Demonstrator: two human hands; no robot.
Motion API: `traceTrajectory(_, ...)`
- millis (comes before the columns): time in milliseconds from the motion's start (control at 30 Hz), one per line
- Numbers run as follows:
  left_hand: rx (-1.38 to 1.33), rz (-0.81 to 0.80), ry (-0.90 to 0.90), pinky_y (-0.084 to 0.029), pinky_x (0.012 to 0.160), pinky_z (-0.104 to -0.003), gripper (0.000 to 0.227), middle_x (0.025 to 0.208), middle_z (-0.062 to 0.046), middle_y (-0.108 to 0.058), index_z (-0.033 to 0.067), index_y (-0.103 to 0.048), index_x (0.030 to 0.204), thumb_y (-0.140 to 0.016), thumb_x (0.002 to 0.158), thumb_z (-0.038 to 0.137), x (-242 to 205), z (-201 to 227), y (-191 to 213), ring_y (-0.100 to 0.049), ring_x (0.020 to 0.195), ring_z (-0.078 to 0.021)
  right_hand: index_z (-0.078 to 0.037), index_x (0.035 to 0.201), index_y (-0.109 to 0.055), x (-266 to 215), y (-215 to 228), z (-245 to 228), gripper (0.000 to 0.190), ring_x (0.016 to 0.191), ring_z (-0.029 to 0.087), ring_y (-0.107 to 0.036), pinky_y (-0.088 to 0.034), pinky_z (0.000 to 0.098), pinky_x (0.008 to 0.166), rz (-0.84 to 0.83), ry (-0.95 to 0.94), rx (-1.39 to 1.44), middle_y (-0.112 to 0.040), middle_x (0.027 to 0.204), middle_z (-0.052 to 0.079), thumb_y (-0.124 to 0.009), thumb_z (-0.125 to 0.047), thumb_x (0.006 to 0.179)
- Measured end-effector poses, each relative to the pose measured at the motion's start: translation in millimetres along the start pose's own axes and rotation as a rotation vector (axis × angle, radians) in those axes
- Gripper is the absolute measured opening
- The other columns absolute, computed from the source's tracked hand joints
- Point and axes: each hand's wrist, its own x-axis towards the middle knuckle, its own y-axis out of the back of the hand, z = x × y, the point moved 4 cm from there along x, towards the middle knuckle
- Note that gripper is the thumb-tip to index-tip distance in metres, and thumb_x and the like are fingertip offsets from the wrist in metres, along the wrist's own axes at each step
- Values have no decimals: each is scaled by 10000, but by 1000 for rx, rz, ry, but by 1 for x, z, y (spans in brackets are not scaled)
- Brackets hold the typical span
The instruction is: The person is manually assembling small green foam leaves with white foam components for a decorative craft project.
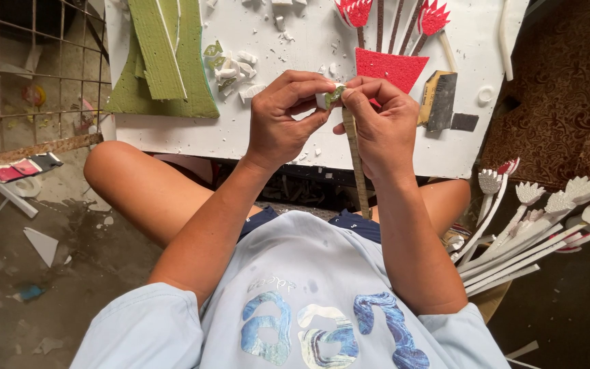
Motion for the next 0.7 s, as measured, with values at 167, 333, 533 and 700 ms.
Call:
traceTrajectory(167, 24, -7, -25, -655, 838, -319, 303, 1048, -104, -740, 41, -772, 1083, -832, 825, -108, 1, 3, -1, -750, 1016, -265, 119, 852, -690, 0, 1, 2, 115, 736, 249, -755, -686, 373, 483, -5, 7, -4, -658, 959, 203, -746, 34, 905)
traceTrajectory(333, 41, -13, -41, -655, 831, -327, 304, 1050, -110, -739, 41, -772, 1084, -832, 825, -109, 1, 4, -1, -747, 1019, -275, 112, 862, -694, 1, 3, 3, 113, 750, 254, -762, -690, 375, 487, -9, -12, 7, -668, 964, 201, -751, 24, 905)
traceTrajectory(533, 18, -13, 31, -645, 866, -317, 295, 1072, -92, -740, 53, -767, 1097, -826, 844, -86, -2, -3, 2, -740, 1043, -252, 103, 821, -689, 2, 4, 2, 88, 769, 285, -782, -681, 383, 476, -23, -53, 10, -674, 973, 200, -738, 55, 877)
traceTrajectory(700, -151, -1, 158, -639, 893, -327, 316, 1109, -74, -730, 64, -750, 1123, -841, 843, -50, -6, -29, 5, -733, 1062, -234, 56, 836, -676, 0, 7, 4, 88, 844, 311, -806, -699, 355, 535, 29, -112, 128, -700, 1028, 197, -717, 4, 893)
